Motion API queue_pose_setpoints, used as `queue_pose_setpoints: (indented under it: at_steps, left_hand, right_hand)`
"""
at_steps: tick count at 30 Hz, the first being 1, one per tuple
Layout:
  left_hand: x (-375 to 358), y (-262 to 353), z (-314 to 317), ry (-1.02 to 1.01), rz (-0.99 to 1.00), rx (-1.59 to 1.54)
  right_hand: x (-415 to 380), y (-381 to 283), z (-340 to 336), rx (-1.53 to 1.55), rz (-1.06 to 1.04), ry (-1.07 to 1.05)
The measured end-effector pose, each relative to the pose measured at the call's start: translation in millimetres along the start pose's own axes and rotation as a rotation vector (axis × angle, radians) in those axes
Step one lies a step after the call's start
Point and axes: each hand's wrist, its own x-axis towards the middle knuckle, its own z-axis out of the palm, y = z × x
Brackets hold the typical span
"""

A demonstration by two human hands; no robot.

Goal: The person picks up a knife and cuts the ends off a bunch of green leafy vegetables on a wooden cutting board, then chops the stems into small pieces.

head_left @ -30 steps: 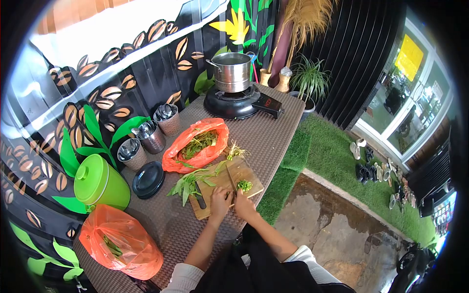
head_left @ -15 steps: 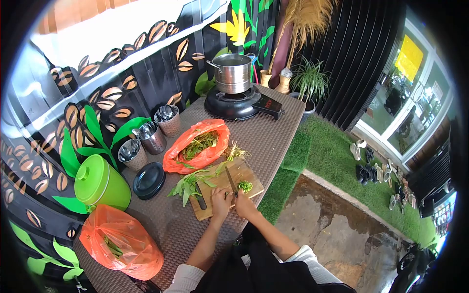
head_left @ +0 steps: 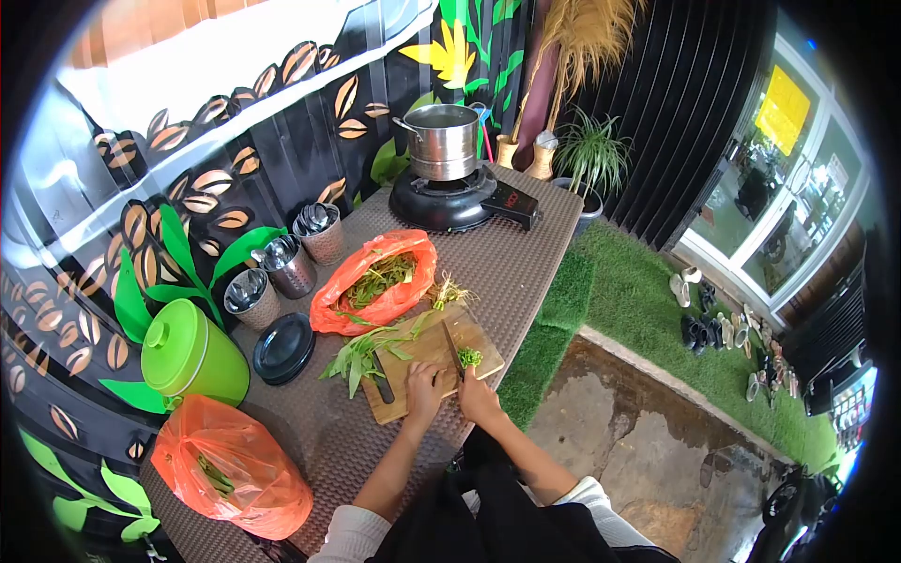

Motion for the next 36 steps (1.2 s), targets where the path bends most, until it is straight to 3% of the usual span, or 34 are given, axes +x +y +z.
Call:
queue_pose_setpoints:
  at_steps: [5, 14, 21, 23, 26, 29, 36]
  left_hand:
    - [9.8, 12.2, 9.4, -0.039, -0.214, -0.143]
    - [6.3, 14.6, 4.8, -0.020, -0.093, -0.122]
    - [6.7, -5.7, 14.1, -0.002, -0.121, -0.125]
    - [10.4, -17.3, 21.4, -0.032, -0.360, -0.506]
    - [15.4, -19.3, 17.4, -0.051, -0.369, -0.378]
    - [17.0, -13.9, 12.2, -0.102, -0.429, -0.365]
    - [11.6, -17.0, 15.0, -0.067, -0.350, -0.342]
  right_hand:
    - [-7.7, -4.7, 0.8, -0.013, -0.028, 0.021]
    - [1.9, -16.1, 3.7, 0.028, 0.036, -0.025]
    - [-14.9, -14.7, 2.5, 0.012, -0.006, -0.028]
    - [-16.7, -18.1, 7.5, -0.023, 0.012, 0.006]
    - [-1.2, -18.6, 5.5, 0.013, 0.081, -0.056]
    - [8.1, -10.1, 0.6, 0.049, -0.001, -0.033]
    - [-9.3, -22.2, 6.1, -0.042, 0.036, -0.067]
